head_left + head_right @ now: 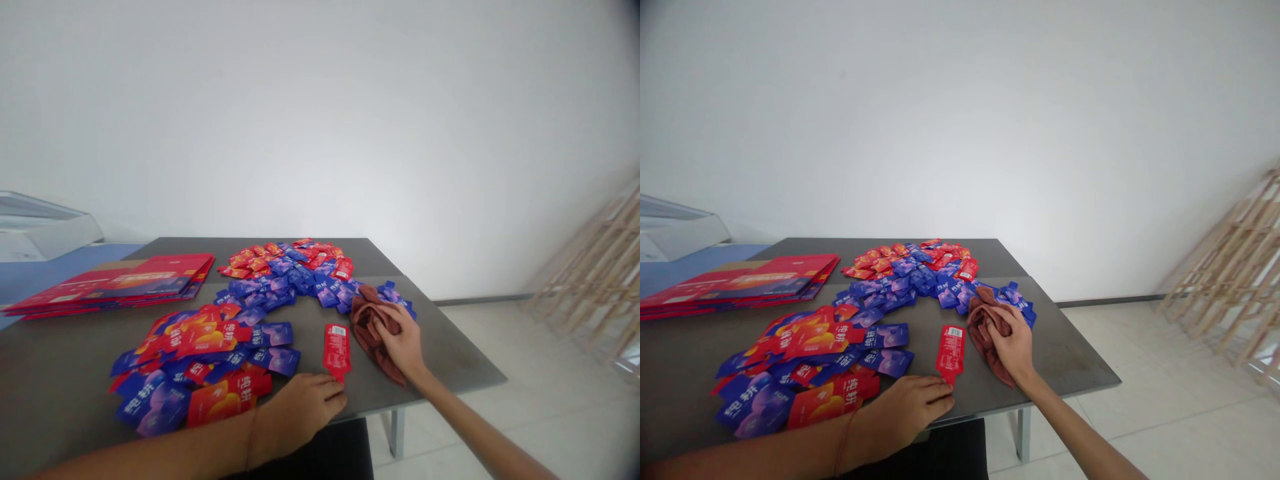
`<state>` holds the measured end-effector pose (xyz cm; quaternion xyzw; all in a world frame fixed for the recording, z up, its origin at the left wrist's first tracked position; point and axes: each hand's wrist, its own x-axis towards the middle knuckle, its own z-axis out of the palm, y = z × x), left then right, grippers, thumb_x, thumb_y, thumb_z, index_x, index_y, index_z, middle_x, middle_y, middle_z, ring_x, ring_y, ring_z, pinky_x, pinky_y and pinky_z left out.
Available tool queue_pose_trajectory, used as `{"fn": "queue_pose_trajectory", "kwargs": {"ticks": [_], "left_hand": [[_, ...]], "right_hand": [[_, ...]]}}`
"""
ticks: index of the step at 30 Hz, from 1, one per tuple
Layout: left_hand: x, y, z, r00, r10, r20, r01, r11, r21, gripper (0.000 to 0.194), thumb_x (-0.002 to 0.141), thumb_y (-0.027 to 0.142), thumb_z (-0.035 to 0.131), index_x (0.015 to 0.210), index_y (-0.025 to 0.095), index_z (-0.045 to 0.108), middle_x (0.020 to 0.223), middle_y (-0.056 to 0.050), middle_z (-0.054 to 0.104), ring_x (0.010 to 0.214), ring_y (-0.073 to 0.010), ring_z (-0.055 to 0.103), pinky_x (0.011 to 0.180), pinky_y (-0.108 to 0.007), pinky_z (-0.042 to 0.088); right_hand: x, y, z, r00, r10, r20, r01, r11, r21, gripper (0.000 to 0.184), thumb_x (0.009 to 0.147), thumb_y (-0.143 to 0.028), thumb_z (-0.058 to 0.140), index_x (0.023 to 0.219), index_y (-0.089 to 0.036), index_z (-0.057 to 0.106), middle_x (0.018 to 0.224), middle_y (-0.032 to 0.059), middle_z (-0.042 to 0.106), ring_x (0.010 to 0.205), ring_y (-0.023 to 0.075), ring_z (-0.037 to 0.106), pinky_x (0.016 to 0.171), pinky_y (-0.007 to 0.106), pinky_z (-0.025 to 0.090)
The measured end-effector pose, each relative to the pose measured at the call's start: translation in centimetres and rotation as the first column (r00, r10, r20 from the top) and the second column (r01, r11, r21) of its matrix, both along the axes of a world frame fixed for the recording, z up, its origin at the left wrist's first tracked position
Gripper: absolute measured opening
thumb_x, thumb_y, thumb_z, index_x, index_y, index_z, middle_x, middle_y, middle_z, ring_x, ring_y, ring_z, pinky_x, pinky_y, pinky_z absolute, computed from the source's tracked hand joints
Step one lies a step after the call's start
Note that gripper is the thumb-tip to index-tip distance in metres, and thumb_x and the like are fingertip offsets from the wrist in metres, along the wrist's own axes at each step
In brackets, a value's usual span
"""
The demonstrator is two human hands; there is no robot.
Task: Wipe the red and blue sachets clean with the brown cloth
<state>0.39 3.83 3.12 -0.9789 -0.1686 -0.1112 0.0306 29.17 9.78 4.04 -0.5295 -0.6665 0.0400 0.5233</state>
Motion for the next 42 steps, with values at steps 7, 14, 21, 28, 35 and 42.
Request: {"fn": "queue_pose_trajectory", "kwargs": {"ticks": [7, 14, 21, 28, 35, 42], "left_hand": [[1.9, 2.0, 2.5, 0.990, -0.136, -0.041, 0.142, 0.969, 0.201, 0.022, 0.107, 0.025, 0.055, 0.125, 0.019, 0.068, 0.112, -0.009, 0.072, 0.100, -0.0202, 0.065, 0.081, -0.031, 0.047], [3.6, 4.1, 2.7, 0.967, -0.229, -0.112, 0.253, 0.911, 0.327, 0.011, 0.102, 0.019, 0.063, 0.099, 0.016, 0.072, 0.095, -0.008, 0.070, 0.093, -0.0211, 0.061, 0.073, -0.036, 0.042], [4.8, 5.8, 3.2, 0.934, -0.320, -0.159, 0.354, 0.888, 0.294, 0.019, 0.098, 0.019, 0.068, 0.079, 0.020, 0.067, 0.086, -0.005, 0.064, 0.086, -0.0214, 0.058, 0.064, -0.036, 0.037], [6.5, 6.9, 4.3, 0.917, -0.353, -0.187, 0.394, 0.878, 0.273, 0.008, 0.096, 0.026, 0.074, 0.088, 0.028, 0.072, 0.094, -0.003, 0.065, 0.093, -0.0217, 0.058, 0.062, -0.037, 0.036], [7.0, 4.7, 2.2, 0.945, -0.278, -0.170, 0.320, 0.894, 0.315, 0.024, 0.098, 0.020, 0.067, 0.074, 0.020, 0.067, 0.077, -0.007, 0.063, 0.075, -0.0212, 0.056, 0.058, -0.036, 0.034], [6.5, 4.8, 2.2, 0.946, -0.281, -0.163, 0.320, 0.894, 0.314, 0.020, 0.095, 0.020, 0.071, 0.076, 0.020, 0.066, 0.078, -0.006, 0.063, 0.075, -0.0222, 0.058, 0.053, -0.036, 0.034]], "right_hand": [[3.7, -1.4, -2.8, 0.980, -0.141, -0.138, 0.137, 0.990, -0.036, 0.032, 0.091, -0.047, 0.069, 0.108, -0.022, 0.081, 0.118, 0.0106, 0.074, 0.110, 0.0286, 0.069, 0.102, 0.047, 0.053], [4.3, -1.3, -3.9, 0.978, -0.132, -0.164, 0.123, 0.990, -0.065, 0.033, 0.090, -0.049, 0.069, 0.105, -0.022, 0.081, 0.113, 0.0108, 0.076, 0.106, 0.0285, 0.071, 0.099, 0.047, 0.055], [4.2, -1.3, -3.9, 0.975, -0.116, -0.188, 0.105, 0.992, -0.070, 0.034, 0.090, -0.048, 0.069, 0.106, -0.021, 0.081, 0.116, 0.0120, 0.076, 0.108, 0.0292, 0.071, 0.100, 0.048, 0.055], [4.0, -1.3, -3.9, 0.971, -0.113, -0.211, 0.104, 0.993, -0.055, 0.032, 0.091, -0.048, 0.069, 0.106, -0.022, 0.081, 0.116, 0.0118, 0.077, 0.109, 0.0289, 0.071, 0.099, 0.047, 0.056], [4.0, -1.3, -3.9, 0.969, -0.106, -0.222, 0.098, 0.994, -0.047, 0.032, 0.091, -0.047, 0.069, 0.106, -0.022, 0.081, 0.115, 0.0113, 0.077, 0.109, 0.0291, 0.071, 0.100, 0.048, 0.056], [4.1, -1.4, -4.0, 0.969, -0.106, -0.224, 0.094, 0.993, -0.065, 0.031, 0.090, -0.045, 0.070, 0.106, -0.022, 0.081, 0.116, 0.0113, 0.076, 0.109, 0.0290, 0.071, 0.101, 0.048, 0.055]]}}
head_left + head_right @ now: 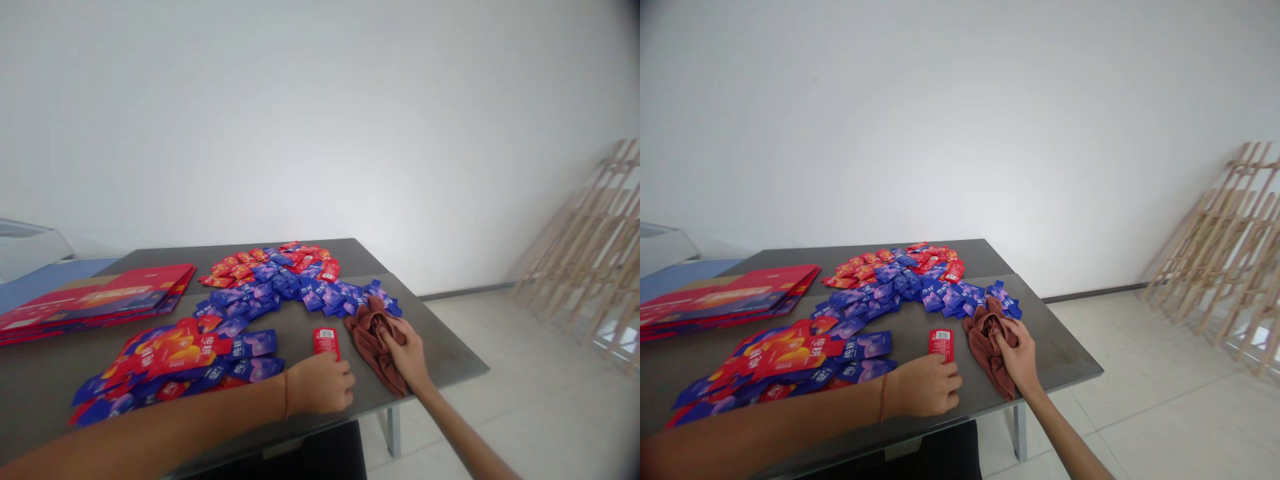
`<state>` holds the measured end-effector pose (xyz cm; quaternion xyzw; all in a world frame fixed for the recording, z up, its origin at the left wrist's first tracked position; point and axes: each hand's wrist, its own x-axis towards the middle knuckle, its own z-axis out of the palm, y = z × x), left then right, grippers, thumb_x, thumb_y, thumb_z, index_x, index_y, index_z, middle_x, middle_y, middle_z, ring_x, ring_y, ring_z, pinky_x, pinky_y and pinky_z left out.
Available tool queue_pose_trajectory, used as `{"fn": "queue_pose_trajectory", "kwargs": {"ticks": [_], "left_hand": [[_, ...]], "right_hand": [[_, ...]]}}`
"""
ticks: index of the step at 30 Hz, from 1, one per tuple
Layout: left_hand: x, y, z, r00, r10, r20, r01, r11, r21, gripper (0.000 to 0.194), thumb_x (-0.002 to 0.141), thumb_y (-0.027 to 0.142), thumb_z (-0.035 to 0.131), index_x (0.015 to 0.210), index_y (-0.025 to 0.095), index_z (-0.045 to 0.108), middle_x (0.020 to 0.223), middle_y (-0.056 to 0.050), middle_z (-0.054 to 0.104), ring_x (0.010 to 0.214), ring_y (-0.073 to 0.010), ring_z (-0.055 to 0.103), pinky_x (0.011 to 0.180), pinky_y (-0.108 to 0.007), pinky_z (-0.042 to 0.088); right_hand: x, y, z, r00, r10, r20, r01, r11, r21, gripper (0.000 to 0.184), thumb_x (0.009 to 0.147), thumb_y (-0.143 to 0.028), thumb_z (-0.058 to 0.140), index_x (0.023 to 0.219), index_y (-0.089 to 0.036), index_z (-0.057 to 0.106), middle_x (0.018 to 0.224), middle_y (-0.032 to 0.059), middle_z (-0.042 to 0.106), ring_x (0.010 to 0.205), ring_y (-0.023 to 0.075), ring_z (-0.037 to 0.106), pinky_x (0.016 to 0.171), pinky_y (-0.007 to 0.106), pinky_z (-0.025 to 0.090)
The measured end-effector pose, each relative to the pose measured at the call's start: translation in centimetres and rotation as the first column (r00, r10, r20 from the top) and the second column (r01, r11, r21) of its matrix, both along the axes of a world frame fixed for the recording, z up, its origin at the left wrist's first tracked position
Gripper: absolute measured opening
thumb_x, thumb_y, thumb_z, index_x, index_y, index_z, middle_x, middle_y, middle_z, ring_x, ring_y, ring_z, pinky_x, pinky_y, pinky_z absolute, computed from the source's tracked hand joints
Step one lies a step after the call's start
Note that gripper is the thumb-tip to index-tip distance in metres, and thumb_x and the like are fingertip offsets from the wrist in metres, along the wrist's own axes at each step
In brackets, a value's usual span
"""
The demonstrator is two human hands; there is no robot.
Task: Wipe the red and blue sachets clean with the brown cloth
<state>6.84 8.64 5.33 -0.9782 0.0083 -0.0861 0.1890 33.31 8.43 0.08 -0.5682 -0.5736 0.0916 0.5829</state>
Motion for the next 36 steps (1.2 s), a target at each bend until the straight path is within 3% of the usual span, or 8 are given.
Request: {"fn": "queue_pose_trajectory", "kwargs": {"ticks": [15, 22, 24, 26, 28, 30, 33, 36], "left_hand": [[-0.5, 0.2, -0.2, 1.000, 0.028, 0.000, -0.028, 0.999, -0.019, 0.014, 0.097, 0.023, 0.069, 0.083, 0.021, 0.066, 0.080, -0.004, 0.064, 0.073, -0.0225, 0.060, 0.056, -0.038, 0.039], [-0.6, 0.0, 0.9, 1.000, 0.020, -0.022, -0.021, 0.998, -0.058, 0.016, 0.102, 0.023, 0.062, 0.086, 0.023, 0.066, 0.101, -0.005, 0.068, 0.088, -0.0228, 0.060, 0.062, -0.038, 0.040], [-1.0, 0.2, 1.0, 0.996, 0.077, -0.043, -0.082, 0.988, -0.129, 0.017, 0.103, 0.023, 0.061, 0.087, 0.022, 0.066, 0.104, -0.004, 0.069, 0.091, -0.0215, 0.062, 0.069, -0.037, 0.044], [-1.7, 0.7, 1.1, 0.962, 0.268, -0.052, -0.272, 0.928, -0.256, 0.011, 0.104, 0.024, 0.060, 0.097, 0.024, 0.069, 0.110, -0.003, 0.071, 0.099, -0.0210, 0.064, 0.078, -0.035, 0.047], [-2.5, 1.4, 1.1, 0.860, 0.508, -0.049, -0.490, 0.795, -0.357, 0.014, 0.107, 0.025, 0.055, 0.109, 0.023, 0.069, 0.115, -0.006, 0.071, 0.105, -0.0230, 0.066, 0.083, -0.035, 0.049], [-3.4, 2.2, 1.2, 0.744, 0.667, -0.041, -0.624, 0.672, -0.398, 0.023, 0.109, 0.031, 0.050, 0.113, 0.018, 0.069, 0.113, -0.010, 0.070, 0.102, -0.0262, 0.068, 0.081, -0.037, 0.050], [-4.3, 3.3, 1.1, 0.663, 0.746, -0.061, -0.690, 0.577, -0.436, 0.040, 0.106, 0.052, 0.055, 0.120, 0.018, 0.069, 0.108, -0.010, 0.071, 0.097, -0.0289, 0.071, 0.077, -0.038, 0.052], [-4.5, 4.0, 1.0, 0.639, 0.764, -0.090, -0.703, 0.533, -0.470, 0.052, 0.101, 0.060, 0.059, 0.137, 0.022, 0.065, 0.112, -0.009, 0.072, 0.100, -0.0301, 0.071, 0.078, -0.037, 0.052]], "right_hand": [[0.2, 0.0, -0.1, 1.000, -0.019, 0.004, 0.019, 1.000, -0.017, 0.031, 0.089, -0.047, 0.070, 0.105, -0.022, 0.081, 0.116, 0.0107, 0.076, 0.109, 0.0285, 0.070, 0.101, 0.046, 0.054], [0.3, 0.1, -0.2, 1.000, -0.018, 0.004, 0.018, 1.000, -0.015, 0.031, 0.089, -0.047, 0.071, 0.106, -0.023, 0.081, 0.115, 0.0097, 0.076, 0.108, 0.0287, 0.070, 0.101, 0.045, 0.053], [0.3, 0.1, -0.2, 1.000, -0.020, 0.003, 0.020, 1.000, -0.017, 0.031, 0.089, -0.047, 0.071, 0.106, -0.023, 0.081, 0.115, 0.0098, 0.076, 0.108, 0.0290, 0.071, 0.101, 0.046, 0.053], [0.3, 0.1, -0.2, 1.000, -0.021, 0.003, 0.021, 1.000, -0.021, 0.031, 0.089, -0.048, 0.071, 0.106, -0.023, 0.081, 0.115, 0.0097, 0.076, 0.108, 0.0290, 0.071, 0.101, 0.046, 0.053], [0.3, 0.1, -0.2, 1.000, -0.018, 0.002, 0.018, 0.999, -0.026, 0.031, 0.089, -0.048, 0.071, 0.105, -0.024, 0.082, 0.116, 0.0094, 0.076, 0.108, 0.0288, 0.071, 0.101, 0.045, 0.053], [0.2, 0.0, -0.2, 1.000, -0.015, 0.001, 0.015, 0.999, -0.030, 0.031, 0.089, -0.048, 0.071, 0.106, -0.024, 0.082, 0.116, 0.0094, 0.076, 0.109, 0.0287, 0.071, 0.101, 0.045, 0.053], [0.2, 0.0, -0.2, 1.000, -0.021, -0.005, 0.021, 0.999, -0.031, 0.033, 0.089, -0.049, 0.071, 0.107, -0.023, 0.081, 0.116, 0.0101, 0.076, 0.109, 0.0291, 0.070, 0.102, 0.046, 0.052], [0.2, 0.0, -0.2, 1.000, -0.024, -0.005, 0.023, 0.999, -0.033, 0.033, 0.089, -0.049, 0.071, 0.106, -0.023, 0.081, 0.115, 0.0103, 0.076, 0.108, 0.0290, 0.070, 0.101, 0.046, 0.052]]}}
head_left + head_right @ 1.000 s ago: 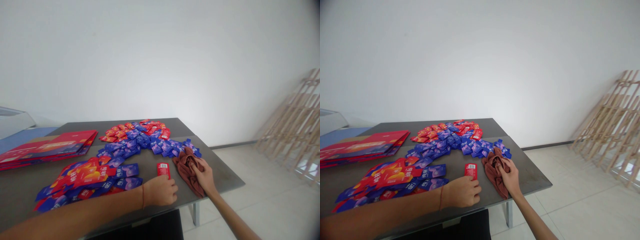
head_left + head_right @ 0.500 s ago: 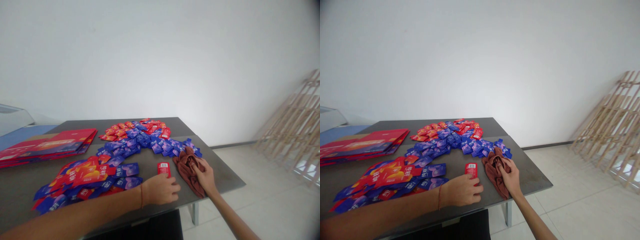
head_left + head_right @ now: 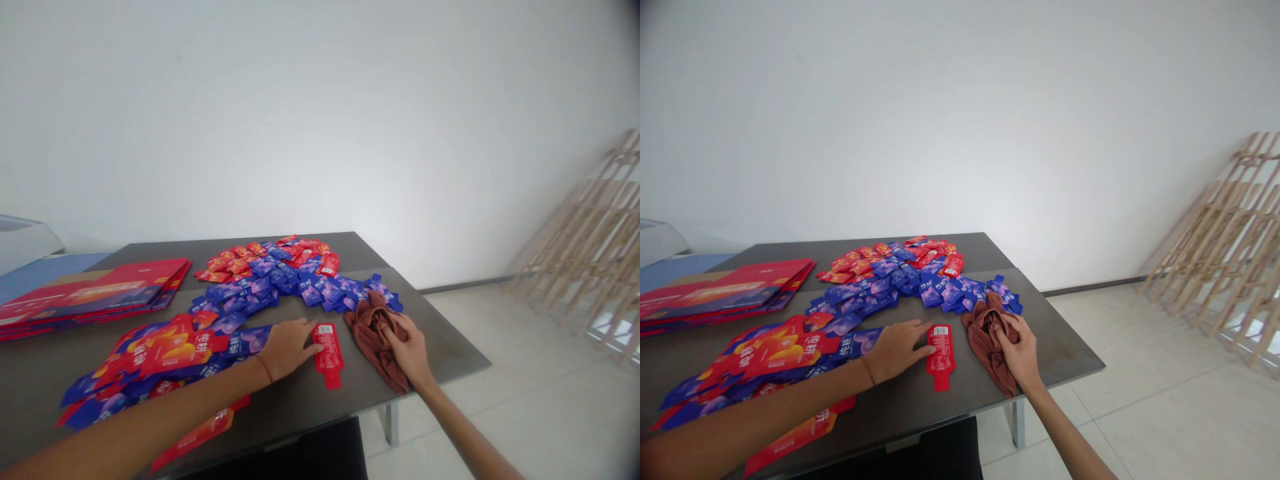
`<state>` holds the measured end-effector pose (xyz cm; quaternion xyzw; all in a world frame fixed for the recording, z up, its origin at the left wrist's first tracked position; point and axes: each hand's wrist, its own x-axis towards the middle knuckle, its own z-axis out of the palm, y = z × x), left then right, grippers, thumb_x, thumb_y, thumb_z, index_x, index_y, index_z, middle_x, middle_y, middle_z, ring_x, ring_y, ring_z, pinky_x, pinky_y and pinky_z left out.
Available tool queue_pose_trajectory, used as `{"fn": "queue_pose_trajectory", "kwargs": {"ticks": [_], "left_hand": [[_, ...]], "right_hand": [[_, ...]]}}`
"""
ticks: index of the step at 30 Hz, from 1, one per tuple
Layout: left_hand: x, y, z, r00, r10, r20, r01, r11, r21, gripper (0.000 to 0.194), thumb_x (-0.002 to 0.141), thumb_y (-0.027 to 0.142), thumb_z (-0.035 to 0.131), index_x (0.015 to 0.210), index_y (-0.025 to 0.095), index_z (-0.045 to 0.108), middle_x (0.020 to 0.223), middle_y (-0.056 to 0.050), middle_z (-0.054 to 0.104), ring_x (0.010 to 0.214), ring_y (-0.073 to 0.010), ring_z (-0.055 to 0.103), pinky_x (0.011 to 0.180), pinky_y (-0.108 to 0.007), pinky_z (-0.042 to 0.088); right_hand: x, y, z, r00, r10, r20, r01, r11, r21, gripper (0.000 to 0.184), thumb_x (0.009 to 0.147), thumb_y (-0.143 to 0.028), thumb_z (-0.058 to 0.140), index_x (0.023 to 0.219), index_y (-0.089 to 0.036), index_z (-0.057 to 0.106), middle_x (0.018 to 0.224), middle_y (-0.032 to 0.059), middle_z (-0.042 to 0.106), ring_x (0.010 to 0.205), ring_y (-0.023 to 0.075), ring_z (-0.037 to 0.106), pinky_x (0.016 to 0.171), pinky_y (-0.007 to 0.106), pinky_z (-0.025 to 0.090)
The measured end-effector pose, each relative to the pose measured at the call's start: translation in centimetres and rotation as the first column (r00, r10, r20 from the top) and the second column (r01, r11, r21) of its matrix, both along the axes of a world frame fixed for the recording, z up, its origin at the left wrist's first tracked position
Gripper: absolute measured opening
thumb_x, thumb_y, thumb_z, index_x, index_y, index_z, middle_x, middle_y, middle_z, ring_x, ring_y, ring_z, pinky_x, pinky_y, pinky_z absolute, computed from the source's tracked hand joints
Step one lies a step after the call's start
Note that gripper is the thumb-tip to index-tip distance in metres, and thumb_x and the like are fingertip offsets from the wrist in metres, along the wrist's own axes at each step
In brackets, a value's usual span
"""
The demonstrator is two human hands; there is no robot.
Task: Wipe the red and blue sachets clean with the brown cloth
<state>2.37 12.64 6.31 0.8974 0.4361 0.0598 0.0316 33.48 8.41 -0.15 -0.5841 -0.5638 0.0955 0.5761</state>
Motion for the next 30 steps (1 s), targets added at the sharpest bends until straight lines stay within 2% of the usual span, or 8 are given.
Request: {"fn": "queue_pose_trajectory", "kwargs": {"ticks": [3, 7, 12, 15, 17, 19, 25, 30], "left_hand": [[0.17, 0.35, -0.13, 1.000, 0.002, 0.010, -0.002, 0.999, -0.042, 0.049, 0.101, 0.059, 0.059, 0.138, 0.028, 0.066, 0.108, -0.007, 0.072, 0.097, -0.0289, 0.071, 0.075, -0.035, 0.050], [0.11, 0.57, -0.16, 0.999, -0.002, 0.039, 0.005, 0.996, -0.092, 0.033, 0.101, 0.055, 0.061, 0.114, 0.030, 0.078, 0.097, -0.005, 0.071, 0.092, -0.0253, 0.069, 0.074, -0.032, 0.047], [-0.33, 0.69, -0.04, 0.993, 0.043, 0.109, -0.031, 0.993, -0.116, 0.025, 0.097, 0.051, 0.070, 0.102, 0.028, 0.078, 0.102, -0.002, 0.071, 0.094, -0.0223, 0.068, 0.073, -0.030, 0.044], [-0.44, 0.73, -0.02, 0.987, 0.075, 0.139, -0.059, 0.992, -0.114, 0.031, 0.093, 0.051, 0.075, 0.112, 0.027, 0.074, 0.105, -0.002, 0.071, 0.092, -0.0224, 0.069, 0.071, -0.031, 0.044], [-0.47, 0.76, -0.09, 0.987, 0.069, 0.146, -0.052, 0.992, -0.117, 0.040, 0.093, 0.053, 0.074, 0.126, 0.030, 0.071, 0.106, -0.002, 0.071, 0.092, -0.0231, 0.069, 0.071, -0.031, 0.045], [-0.49, 0.81, -0.21, 0.989, 0.043, 0.138, -0.025, 0.992, -0.127, 0.041, 0.095, 0.054, 0.071, 0.132, 0.035, 0.070, 0.107, -0.001, 0.072, 0.092, -0.0234, 0.069, 0.072, -0.031, 0.045], [-0.48, 0.96, -0.25, 0.993, -0.008, 0.117, 0.026, 0.988, -0.149, 0.029, 0.098, 0.047, 0.067, 0.124, 0.036, 0.077, 0.114, -0.003, 0.072, 0.105, -0.0250, 0.070, 0.079, -0.032, 0.048], [-0.37, 0.98, -0.02, 0.991, -0.002, 0.133, 0.021, 0.990, -0.142, 0.019, 0.097, 0.044, 0.071, 0.106, 0.030, 0.079, 0.109, -0.001, 0.074, 0.102, -0.0235, 0.070, 0.080, -0.032, 0.048]], "right_hand": [[0.00, -0.04, 0.05, 1.000, 0.010, 0.006, -0.010, 1.000, -0.005, 0.032, 0.090, -0.048, 0.070, 0.106, -0.024, 0.081, 0.116, 0.0096, 0.076, 0.108, 0.0283, 0.070, 0.100, 0.044, 0.053], [0.00, -0.06, 0.08, 1.000, 0.013, 0.006, -0.013, 1.000, -0.005, 0.032, 0.089, -0.048, 0.070, 0.106, -0.023, 0.081, 0.116, 0.0098, 0.076, 0.109, 0.0284, 0.070, 0.101, 0.045, 0.053], [-0.04, -0.06, 0.07, 1.000, 0.014, 0.006, -0.014, 1.000, 0.003, 0.032, 0.090, -0.049, 0.070, 0.106, -0.023, 0.081, 0.115, 0.0097, 0.076, 0.108, 0.0282, 0.070, 0.101, 0.045, 0.053], [-0.08, -0.05, 0.11, 1.000, 0.007, 0.005, -0.007, 1.000, 0.006, 0.033, 0.089, -0.049, 0.070, 0.106, -0.023, 0.081, 0.115, 0.0100, 0.076, 0.108, 0.0284, 0.070, 0.100, 0.045, 0.053], [-0.10, -0.03, 0.14, 1.000, 0.005, 0.005, -0.005, 1.000, 0.007, 0.033, 0.089, -0.050, 0.070, 0.106, -0.023, 0.081, 0.115, 0.0101, 0.076, 0.108, 0.0285, 0.070, 0.100, 0.045, 0.053], [-0.11, -0.02, 0.17, 1.000, 0.005, 0.004, -0.005, 1.000, 0.008, 0.033, 0.089, -0.050, 0.070, 0.105, -0.023, 0.081, 0.114, 0.0101, 0.077, 0.108, 0.0285, 0.070, 0.100, 0.045, 0.054], [-0.20, -0.05, 0.30, 1.000, 0.002, 0.000, -0.002, 1.000, 0.005, 0.033, 0.089, -0.050, 0.070, 0.105, -0.023, 0.082, 0.115, 0.0102, 0.076, 0.108, 0.0288, 0.070, 0.100, 0.046, 0.053], [-0.33, -0.13, 0.44, 1.000, 0.004, -0.004, -0.004, 1.000, 0.009, 0.033, 0.089, -0.050, 0.070, 0.105, -0.023, 0.082, 0.115, 0.0105, 0.076, 0.108, 0.0291, 0.070, 0.101, 0.046, 0.054]]}}
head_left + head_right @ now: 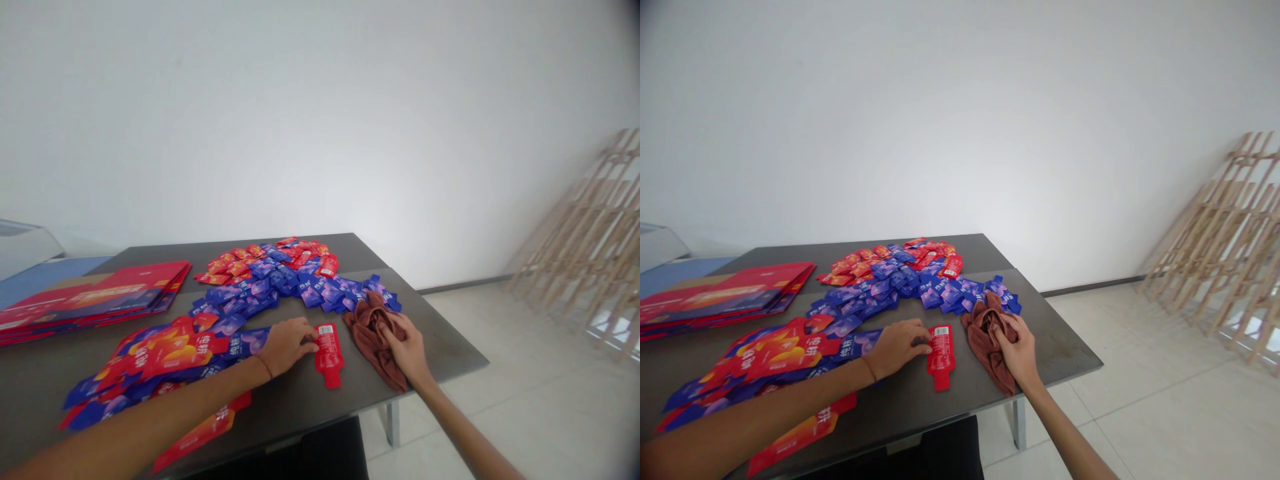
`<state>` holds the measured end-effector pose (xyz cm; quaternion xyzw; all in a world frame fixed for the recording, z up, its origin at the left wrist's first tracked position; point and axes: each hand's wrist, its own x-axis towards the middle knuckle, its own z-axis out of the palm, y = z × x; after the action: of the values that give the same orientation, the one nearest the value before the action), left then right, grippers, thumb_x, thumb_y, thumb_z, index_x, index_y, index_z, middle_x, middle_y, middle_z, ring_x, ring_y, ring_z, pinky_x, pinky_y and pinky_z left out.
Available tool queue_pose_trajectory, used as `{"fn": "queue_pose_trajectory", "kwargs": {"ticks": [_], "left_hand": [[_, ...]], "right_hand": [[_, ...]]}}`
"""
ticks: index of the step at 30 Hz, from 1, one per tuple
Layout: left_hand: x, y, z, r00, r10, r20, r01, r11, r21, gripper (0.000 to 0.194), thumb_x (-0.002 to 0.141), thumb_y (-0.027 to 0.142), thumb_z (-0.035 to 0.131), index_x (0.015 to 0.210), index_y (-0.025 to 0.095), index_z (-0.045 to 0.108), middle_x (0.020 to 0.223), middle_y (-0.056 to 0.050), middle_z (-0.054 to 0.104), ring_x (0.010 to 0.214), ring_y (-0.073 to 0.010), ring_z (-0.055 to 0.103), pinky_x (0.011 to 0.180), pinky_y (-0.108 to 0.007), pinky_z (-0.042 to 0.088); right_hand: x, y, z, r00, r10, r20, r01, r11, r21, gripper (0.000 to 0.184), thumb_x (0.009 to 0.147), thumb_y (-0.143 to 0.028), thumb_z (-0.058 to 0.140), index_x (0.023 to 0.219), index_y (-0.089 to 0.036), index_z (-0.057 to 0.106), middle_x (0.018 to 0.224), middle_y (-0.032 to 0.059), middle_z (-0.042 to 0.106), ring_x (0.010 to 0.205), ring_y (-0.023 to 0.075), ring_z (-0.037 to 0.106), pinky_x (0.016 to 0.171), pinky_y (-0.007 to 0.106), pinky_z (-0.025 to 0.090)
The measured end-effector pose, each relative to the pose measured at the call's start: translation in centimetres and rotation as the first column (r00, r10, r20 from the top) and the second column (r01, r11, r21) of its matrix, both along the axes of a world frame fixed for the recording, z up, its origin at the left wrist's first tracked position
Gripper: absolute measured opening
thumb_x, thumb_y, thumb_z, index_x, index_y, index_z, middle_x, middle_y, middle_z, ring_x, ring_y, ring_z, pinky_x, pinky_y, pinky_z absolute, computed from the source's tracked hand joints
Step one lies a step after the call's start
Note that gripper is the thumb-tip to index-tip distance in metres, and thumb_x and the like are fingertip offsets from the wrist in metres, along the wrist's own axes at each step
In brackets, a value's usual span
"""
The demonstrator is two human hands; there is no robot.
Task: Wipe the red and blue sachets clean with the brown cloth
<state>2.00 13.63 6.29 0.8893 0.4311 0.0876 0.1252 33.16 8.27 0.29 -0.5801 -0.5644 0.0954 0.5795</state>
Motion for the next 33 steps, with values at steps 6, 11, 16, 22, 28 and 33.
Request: {"fn": "queue_pose_trajectory", "kwargs": {"ticks": [6, 11, 16, 22, 28, 33], "left_hand": [[-0.04, 0.21, -0.14, 1.000, 0.005, -0.004, -0.005, 1.000, 0.012, 0.028, 0.094, 0.048, 0.073, 0.117, 0.031, 0.075, 0.107, -0.002, 0.073, 0.098, -0.0247, 0.070, 0.075, -0.031, 0.047], [-0.11, 0.36, -0.26, 0.999, -0.026, -0.026, 0.026, 1.000, 0.008, 0.033, 0.097, 0.048, 0.069, 0.127, 0.034, 0.074, 0.108, -0.003, 0.073, 0.099, -0.0250, 0.071, 0.075, -0.031, 0.048], [-0.08, 0.49, -0.26, 0.998, -0.048, -0.043, 0.049, 0.999, 0.020, 0.033, 0.097, 0.048, 0.069, 0.126, 0.034, 0.076, 0.109, -0.003, 0.073, 0.099, -0.0252, 0.070, 0.077, -0.032, 0.049], [0.17, 0.33, -0.16, 0.991, -0.118, -0.063, 0.121, 0.992, 0.042, 0.026, 0.100, 0.043, 0.067, 0.122, 0.034, 0.078, 0.114, -0.004, 0.073, 0.104, -0.0248, 0.070, 0.082, -0.032, 0.050], [0.18, 0.38, -0.24, 0.987, -0.137, -0.085, 0.144, 0.987, 0.075, 0.020, 0.100, 0.042, 0.067, 0.112, 0.032, 0.080, 0.112, -0.003, 0.074, 0.102, -0.0236, 0.070, 0.080, -0.031, 0.051], [0.36, -0.02, 0.53, 0.986, -0.132, -0.106, 0.146, 0.979, 0.141, 0.024, 0.104, 0.037, 0.060, 0.122, 0.028, 0.074, 0.115, -0.005, 0.072, 0.101, -0.0247, 0.070, 0.080, -0.033, 0.051]], "right_hand": [[-0.02, -0.02, 0.04, 1.000, 0.013, -0.001, -0.013, 1.000, 0.004, 0.033, 0.090, -0.049, 0.070, 0.106, -0.023, 0.081, 0.115, 0.0103, 0.077, 0.109, 0.0288, 0.070, 0.101, 0.046, 0.054], [0.05, 0.06, -0.03, 1.000, 0.017, 0.001, -0.017, 1.000, 0.003, 0.032, 0.090, -0.048, 0.069, 0.106, -0.023, 0.081, 0.116, 0.0105, 0.076, 0.109, 0.0289, 0.070, 0.101, 0.046, 0.054], [0.10, 0.10, -0.12, 1.000, 0.018, 0.002, -0.018, 1.000, -0.006, 0.033, 0.090, -0.048, 0.069, 0.108, -0.023, 0.081, 0.117, 0.0106, 0.076, 0.110, 0.0291, 0.070, 0.103, 0.047, 0.053], [0.04, 0.01, -0.03, 1.000, 0.022, -0.001, -0.022, 1.000, -0.005, 0.032, 0.090, -0.049, 0.069, 0.107, -0.023, 0.081, 0.117, 0.0108, 0.076, 0.110, 0.0293, 0.070, 0.101, 0.047, 0.054], [0.03, 0.05, -0.03, 1.000, 0.015, -0.011, -0.015, 1.000, 0.002, 0.034, 0.089, -0.051, 0.070, 0.106, -0.023, 0.081, 0.116, 0.0112, 0.077, 0.110, 0.0301, 0.070, 0.100, 0.047, 0.055], [0.05, 0.08, -0.12, 1.000, 0.015, -0.016, -0.015, 1.000, 0.007, 0.034, 0.089, -0.051, 0.071, 0.105, -0.023, 0.081, 0.115, 0.0112, 0.077, 0.109, 0.0298, 0.071, 0.100, 0.047, 0.055]]}}
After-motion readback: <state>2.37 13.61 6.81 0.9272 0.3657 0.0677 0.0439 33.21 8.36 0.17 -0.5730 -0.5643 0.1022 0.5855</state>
